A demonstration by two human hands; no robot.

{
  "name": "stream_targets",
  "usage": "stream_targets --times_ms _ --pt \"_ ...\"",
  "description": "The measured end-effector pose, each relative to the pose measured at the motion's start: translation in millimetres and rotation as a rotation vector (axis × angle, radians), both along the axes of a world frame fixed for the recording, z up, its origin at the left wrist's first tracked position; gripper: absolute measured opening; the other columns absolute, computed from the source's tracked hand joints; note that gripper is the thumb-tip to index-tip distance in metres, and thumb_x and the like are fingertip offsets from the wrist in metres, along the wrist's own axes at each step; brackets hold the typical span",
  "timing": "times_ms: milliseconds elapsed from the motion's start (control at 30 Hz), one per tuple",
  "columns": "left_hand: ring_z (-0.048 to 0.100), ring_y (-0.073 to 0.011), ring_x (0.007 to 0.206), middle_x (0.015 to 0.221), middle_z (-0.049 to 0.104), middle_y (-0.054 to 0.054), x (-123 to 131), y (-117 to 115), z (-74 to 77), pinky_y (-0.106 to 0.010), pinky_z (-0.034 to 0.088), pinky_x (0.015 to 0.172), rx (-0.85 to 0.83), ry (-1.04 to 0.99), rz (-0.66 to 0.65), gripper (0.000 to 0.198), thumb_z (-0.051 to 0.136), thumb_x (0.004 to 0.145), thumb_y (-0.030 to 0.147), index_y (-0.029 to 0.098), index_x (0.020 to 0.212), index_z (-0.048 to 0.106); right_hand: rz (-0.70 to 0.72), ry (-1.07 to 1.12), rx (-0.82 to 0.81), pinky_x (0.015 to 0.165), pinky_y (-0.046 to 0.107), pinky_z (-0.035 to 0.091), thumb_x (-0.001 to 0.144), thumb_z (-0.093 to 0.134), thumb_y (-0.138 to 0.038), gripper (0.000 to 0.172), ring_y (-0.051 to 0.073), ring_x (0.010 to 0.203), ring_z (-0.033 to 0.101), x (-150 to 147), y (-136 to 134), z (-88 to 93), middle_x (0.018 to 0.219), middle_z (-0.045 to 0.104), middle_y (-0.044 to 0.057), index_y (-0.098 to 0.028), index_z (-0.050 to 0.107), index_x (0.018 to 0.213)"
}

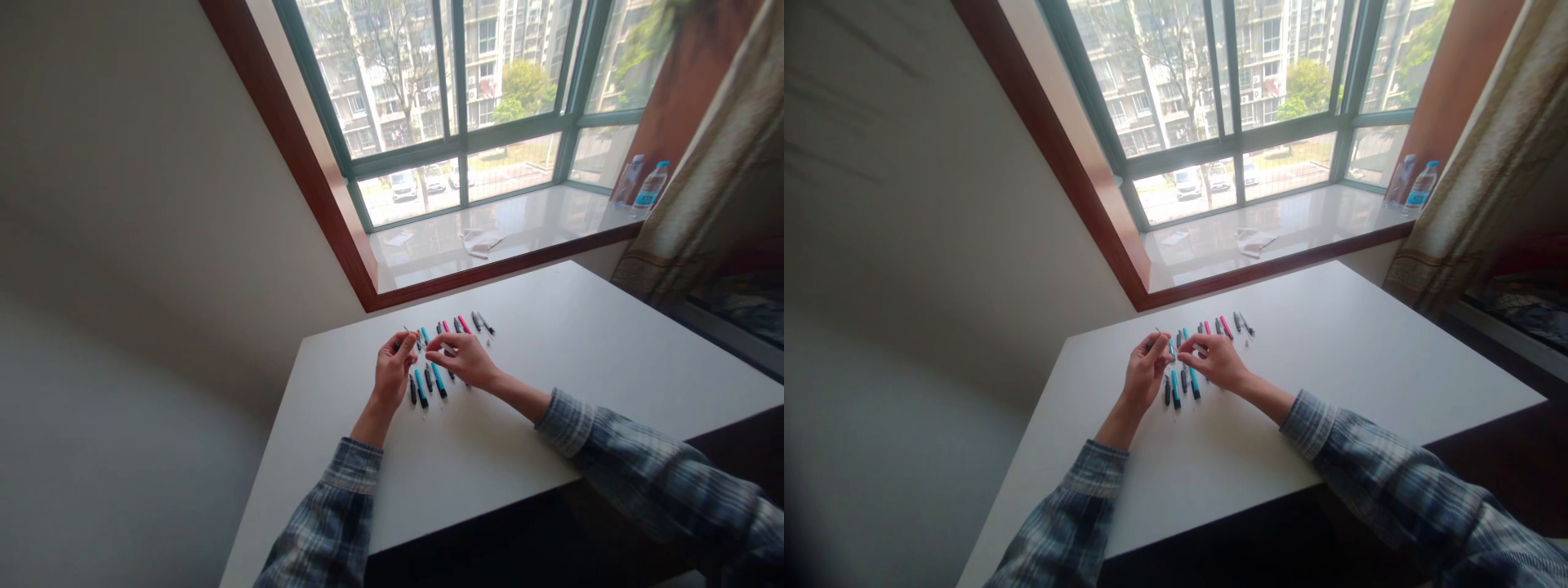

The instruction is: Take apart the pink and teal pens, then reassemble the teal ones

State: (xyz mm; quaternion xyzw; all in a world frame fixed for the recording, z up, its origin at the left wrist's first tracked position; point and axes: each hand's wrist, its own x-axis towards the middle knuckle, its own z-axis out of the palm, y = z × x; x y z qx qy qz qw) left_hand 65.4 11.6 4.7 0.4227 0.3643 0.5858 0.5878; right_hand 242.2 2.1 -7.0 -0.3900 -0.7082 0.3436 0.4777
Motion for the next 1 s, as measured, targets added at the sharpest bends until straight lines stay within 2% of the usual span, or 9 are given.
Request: stream_targets --times_ms 67,167,267,367,533,600,667,833,1000 --pt "0.048 -0.0045 0.058 0.084 0.064 0.001 1 0 -0.5 -0.021 0.042 0.059 0.003 -0.001 0.006 0.028 0.090 0.072 0.032 0.016 0.083 0.069 -0.002 0.013 0.015 0.068 0.029 0.047 0.092 0.069 -0.044 0.024 0.017 0.073 0.061 -1 1 -0.8 0.090 0.075 0.005 -0.021 0.075 0.094" --pt "0.045 -0.0046 0.056 0.077 0.060 0.003 0 2 -1.0 -0.022 0.041 0.058 -0.011 -0.036 0.016 0.030 0.090 0.072 0.033 0.016 0.086 0.070 -0.006 0.013 0.024 0.066 0.028 0.047 0.091 0.069 -0.041 0.021 0.016 0.071 0.060 -1 3 -3.3 0.088 0.074 0.004 -0.021 0.072 0.095" --pt "0.040 -0.0056 0.053 0.061 0.047 0.008 -5 5 1.0 -0.022 0.039 0.056 -0.034 -0.120 0.046 0.033 0.090 0.072 0.035 0.016 0.091 0.070 0.007 -0.028 0.015 0.063 0.026 0.046 0.090 0.070 -0.038 0.017 0.015 0.066 0.059 5 -3 -3.4 0.081 0.072 0.002 -0.021 0.070 0.094" --pt "0.036 -0.0063 0.052 0.055 0.035 0.010 -11 9 4.1 -0.022 0.038 0.055 -0.051 -0.176 0.118 0.033 0.089 0.074 0.035 0.017 0.093 0.070 -0.008 -0.077 0.031 0.063 0.025 0.046 0.092 0.067 -0.034 0.014 0.014 0.065 0.059 22 -19 1.8 0.081 0.072 0.001 -0.021 0.069 0.097" --pt "0.037 -0.0065 0.052 0.055 0.037 0.010 -13 10 2.9 -0.022 0.036 0.054 -0.068 -0.131 0.161 0.032 0.088 0.071 0.034 0.017 0.090 0.068 -0.261 -0.162 0.018 0.064 0.026 0.045 0.095 0.058 -0.033 0.015 0.015 0.063 0.058 71 -46 6.6 0.072 0.067 0.000 -0.022 0.065 0.100" --pt "0.039 -0.0068 0.053 0.056 0.040 0.009 -10 9 0.7 -0.022 0.037 0.055 -0.064 -0.095 0.154 0.032 0.088 0.071 0.035 0.016 0.089 0.069 -0.375 -0.264 0.009 0.063 0.027 0.044 0.092 0.058 -0.031 0.013 0.016 0.061 0.058 91 -53 1.4 0.071 0.066 0.000 -0.021 0.065 0.098" --pt "0.040 -0.0069 0.053 0.057 0.042 0.008 -7 7 -1.2 -0.022 0.038 0.056 -0.062 -0.060 0.145 0.030 0.087 0.072 0.036 0.016 0.088 0.069 -0.421 -0.400 -0.007 0.063 0.028 0.043 0.091 0.056 -0.029 0.013 0.017 0.060 0.058 107 -60 -6.7 0.070 0.065 0.001 -0.021 0.066 0.095" --pt "0.035 -0.0063 0.051 0.057 0.039 0.009 -3 5 -1.9 -0.022 0.039 0.056 -0.048 -0.028 0.099 0.028 0.086 0.074 0.035 0.017 0.087 0.069 -0.313 -0.617 -0.090 0.064 0.029 0.043 0.089 0.054 -0.025 0.014 0.018 0.063 0.063 121 -74 -23.1 0.075 0.070 0.002 -0.022 0.067 0.093" --pt "0.035 -0.0059 0.050 0.058 0.042 0.009 -4 5 -1.3 -0.022 0.039 0.056 -0.063 -0.025 0.102 0.028 0.085 0.074 0.035 0.016 0.087 0.069 -0.302 -0.614 -0.080 0.066 0.029 0.045 0.091 0.054 -0.027 0.018 0.019 0.065 0.065 119 -77 -26.5 0.077 0.072 0.003 -0.023 0.071 0.095"
